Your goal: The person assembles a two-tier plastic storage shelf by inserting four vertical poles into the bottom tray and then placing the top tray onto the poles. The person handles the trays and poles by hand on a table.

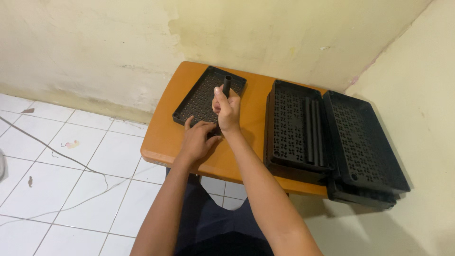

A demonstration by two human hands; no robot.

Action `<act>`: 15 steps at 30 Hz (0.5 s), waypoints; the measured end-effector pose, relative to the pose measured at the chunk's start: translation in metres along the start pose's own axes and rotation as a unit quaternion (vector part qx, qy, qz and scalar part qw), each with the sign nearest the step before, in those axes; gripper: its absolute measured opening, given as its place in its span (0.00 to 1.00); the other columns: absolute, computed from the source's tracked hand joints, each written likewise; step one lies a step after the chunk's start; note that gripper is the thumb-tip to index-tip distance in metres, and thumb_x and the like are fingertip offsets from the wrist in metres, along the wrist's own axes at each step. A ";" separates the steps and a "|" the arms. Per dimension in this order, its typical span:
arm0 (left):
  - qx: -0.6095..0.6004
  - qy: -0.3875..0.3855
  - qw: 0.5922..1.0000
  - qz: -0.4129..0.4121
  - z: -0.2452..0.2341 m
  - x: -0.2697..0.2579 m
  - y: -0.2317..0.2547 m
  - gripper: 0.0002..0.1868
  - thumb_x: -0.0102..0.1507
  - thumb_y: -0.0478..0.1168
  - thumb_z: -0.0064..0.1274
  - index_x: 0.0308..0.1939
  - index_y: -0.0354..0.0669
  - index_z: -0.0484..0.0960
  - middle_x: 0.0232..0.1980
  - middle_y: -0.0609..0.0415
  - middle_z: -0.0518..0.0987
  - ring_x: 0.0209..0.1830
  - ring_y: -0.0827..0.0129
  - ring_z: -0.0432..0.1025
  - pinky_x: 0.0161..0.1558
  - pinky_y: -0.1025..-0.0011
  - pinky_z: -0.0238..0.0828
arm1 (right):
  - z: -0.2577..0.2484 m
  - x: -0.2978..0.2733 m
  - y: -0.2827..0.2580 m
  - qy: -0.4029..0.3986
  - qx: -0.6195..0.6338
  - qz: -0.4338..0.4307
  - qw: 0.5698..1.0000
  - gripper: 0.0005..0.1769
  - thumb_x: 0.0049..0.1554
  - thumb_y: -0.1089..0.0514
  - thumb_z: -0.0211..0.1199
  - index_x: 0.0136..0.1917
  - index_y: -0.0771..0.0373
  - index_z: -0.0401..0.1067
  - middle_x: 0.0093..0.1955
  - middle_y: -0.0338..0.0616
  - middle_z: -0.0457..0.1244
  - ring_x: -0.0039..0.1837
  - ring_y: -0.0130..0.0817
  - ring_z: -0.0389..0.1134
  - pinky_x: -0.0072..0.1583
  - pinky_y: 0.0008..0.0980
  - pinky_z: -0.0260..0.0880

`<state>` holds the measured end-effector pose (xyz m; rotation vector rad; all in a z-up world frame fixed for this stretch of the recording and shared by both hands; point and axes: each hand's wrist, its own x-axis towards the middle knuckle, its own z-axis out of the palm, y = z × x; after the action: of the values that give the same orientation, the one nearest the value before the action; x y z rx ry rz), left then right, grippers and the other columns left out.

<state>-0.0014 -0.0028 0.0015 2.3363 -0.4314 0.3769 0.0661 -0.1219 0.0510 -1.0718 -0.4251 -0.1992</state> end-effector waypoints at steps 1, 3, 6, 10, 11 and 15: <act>0.004 -0.006 1.000 -0.010 0.000 0.000 0.000 0.21 0.57 0.49 0.64 0.49 0.42 0.85 0.49 0.49 0.83 0.57 0.60 0.74 0.75 0.45 0.37 | 0.000 0.000 -0.001 -0.002 -0.003 -0.003 1.000 0.13 0.66 0.55 0.58 0.42 0.60 0.61 0.29 0.31 0.52 0.30 0.19 0.50 0.33 0.23 0.47; 0.011 -0.019 0.999 -0.030 0.001 -0.001 0.001 0.21 0.57 0.50 0.64 0.49 0.42 0.85 0.49 0.49 0.83 0.57 0.60 0.74 0.77 0.46 0.38 | -0.002 -0.002 -0.001 -0.006 -0.008 -0.009 1.000 0.13 0.66 0.54 0.58 0.43 0.60 0.61 0.30 0.31 0.52 0.31 0.19 0.50 0.33 0.23 0.48; 0.022 0.004 1.000 0.001 0.001 0.000 0.002 0.22 0.57 0.50 0.64 0.50 0.41 0.85 0.52 0.48 0.82 0.58 0.58 0.74 0.74 0.45 0.40 | -0.003 -0.004 -0.002 -0.005 -0.032 -0.012 0.999 0.13 0.67 0.53 0.58 0.43 0.59 0.61 0.30 0.32 0.53 0.31 0.19 0.51 0.34 0.23 0.49; 0.016 -0.007 1.000 -0.011 -0.002 0.000 0.005 0.22 0.57 0.50 0.65 0.49 0.41 0.84 0.52 0.47 0.82 0.58 0.58 0.74 0.74 0.44 0.40 | -0.001 -0.005 -0.003 -0.002 -0.056 -0.007 0.998 0.12 0.67 0.53 0.57 0.45 0.60 0.61 0.31 0.32 0.54 0.32 0.19 0.52 0.35 0.23 0.51; 0.015 -0.005 1.000 -0.008 -0.002 -0.001 0.006 0.22 0.57 0.49 0.65 0.50 0.41 0.84 0.52 0.47 0.82 0.58 0.58 0.74 0.74 0.44 0.40 | -0.001 -0.006 -0.004 -0.006 -0.063 -0.007 0.998 0.12 0.68 0.53 0.57 0.45 0.60 0.62 0.32 0.32 0.54 0.34 0.19 0.53 0.37 0.23 0.53; 0.009 -0.021 1.000 -0.020 -0.004 -0.001 0.010 0.20 0.56 0.48 0.65 0.48 0.42 0.85 0.50 0.48 0.83 0.59 0.58 0.74 0.76 0.42 0.35 | -0.007 -0.017 -0.012 0.001 -0.201 -0.026 0.979 0.07 0.65 0.58 0.57 0.54 0.62 0.65 0.41 0.35 0.59 0.43 0.23 0.61 0.46 0.25 0.63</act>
<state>-0.0070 -0.0066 0.0096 2.3700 -0.4039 0.3137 0.0485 -0.1342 0.0503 -1.4568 -0.4221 -0.3429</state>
